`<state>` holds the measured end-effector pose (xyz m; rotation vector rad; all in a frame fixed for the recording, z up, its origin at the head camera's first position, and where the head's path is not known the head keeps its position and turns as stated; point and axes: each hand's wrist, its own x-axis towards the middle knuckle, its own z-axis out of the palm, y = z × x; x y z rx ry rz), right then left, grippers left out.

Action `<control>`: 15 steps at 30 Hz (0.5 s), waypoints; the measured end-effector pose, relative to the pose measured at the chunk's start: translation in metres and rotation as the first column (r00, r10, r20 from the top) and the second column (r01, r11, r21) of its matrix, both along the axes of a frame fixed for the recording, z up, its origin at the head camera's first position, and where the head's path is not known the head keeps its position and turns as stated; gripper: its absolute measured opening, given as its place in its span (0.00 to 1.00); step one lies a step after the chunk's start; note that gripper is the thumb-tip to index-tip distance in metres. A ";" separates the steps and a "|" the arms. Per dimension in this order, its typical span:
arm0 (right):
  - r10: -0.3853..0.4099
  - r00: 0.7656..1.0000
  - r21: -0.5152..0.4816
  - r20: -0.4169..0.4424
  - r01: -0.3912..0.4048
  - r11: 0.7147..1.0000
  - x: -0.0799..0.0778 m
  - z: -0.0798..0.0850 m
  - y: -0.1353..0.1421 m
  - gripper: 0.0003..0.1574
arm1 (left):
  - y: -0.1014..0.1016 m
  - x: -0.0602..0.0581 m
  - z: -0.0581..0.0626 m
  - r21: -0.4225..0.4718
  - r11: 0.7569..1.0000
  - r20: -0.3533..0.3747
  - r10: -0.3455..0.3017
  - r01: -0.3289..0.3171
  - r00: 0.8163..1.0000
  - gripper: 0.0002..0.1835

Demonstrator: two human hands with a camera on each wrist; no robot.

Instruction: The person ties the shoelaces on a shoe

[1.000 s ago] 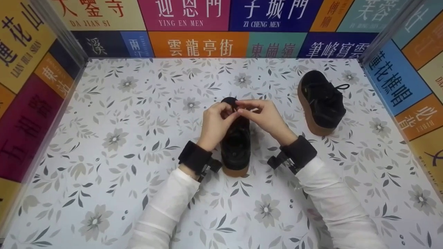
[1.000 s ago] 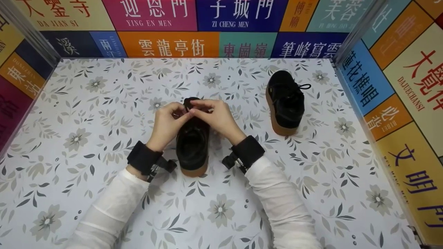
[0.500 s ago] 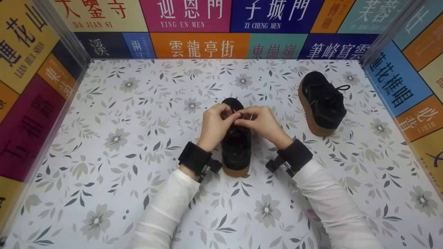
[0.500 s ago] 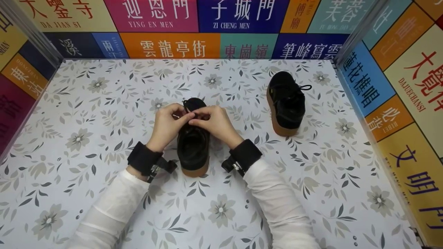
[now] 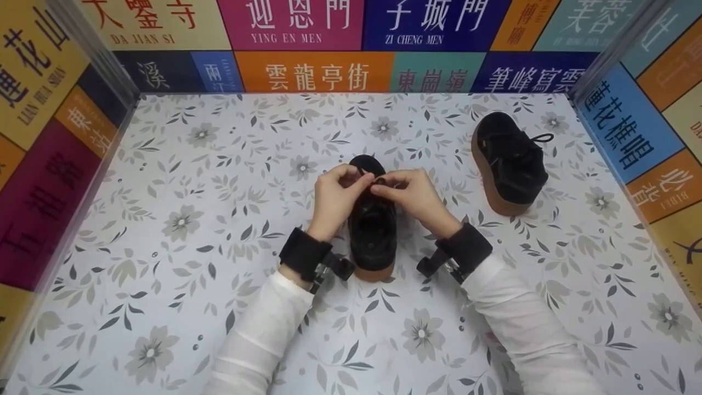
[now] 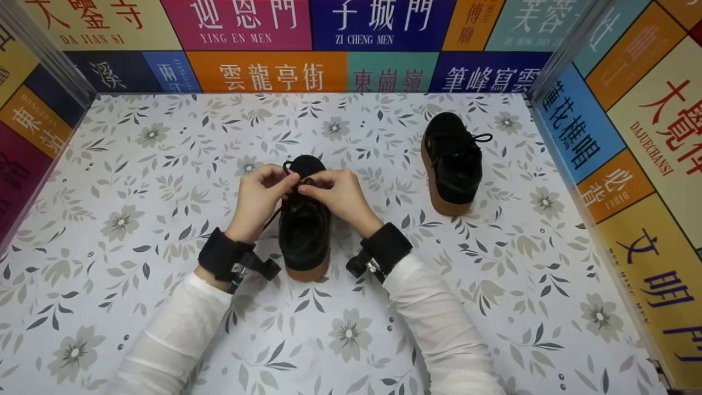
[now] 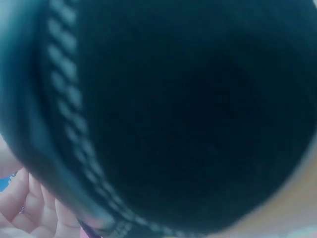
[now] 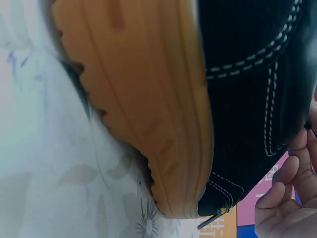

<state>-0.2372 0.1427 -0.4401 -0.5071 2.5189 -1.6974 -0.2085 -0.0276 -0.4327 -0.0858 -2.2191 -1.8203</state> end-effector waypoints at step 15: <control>-0.004 0.979 -0.155 0.201 0.036 0.987 0.004 0.004 0.000 0.16 | -0.026 0.002 0.011 0.348 0.929 0.149 0.078 -0.126 0.986 0.09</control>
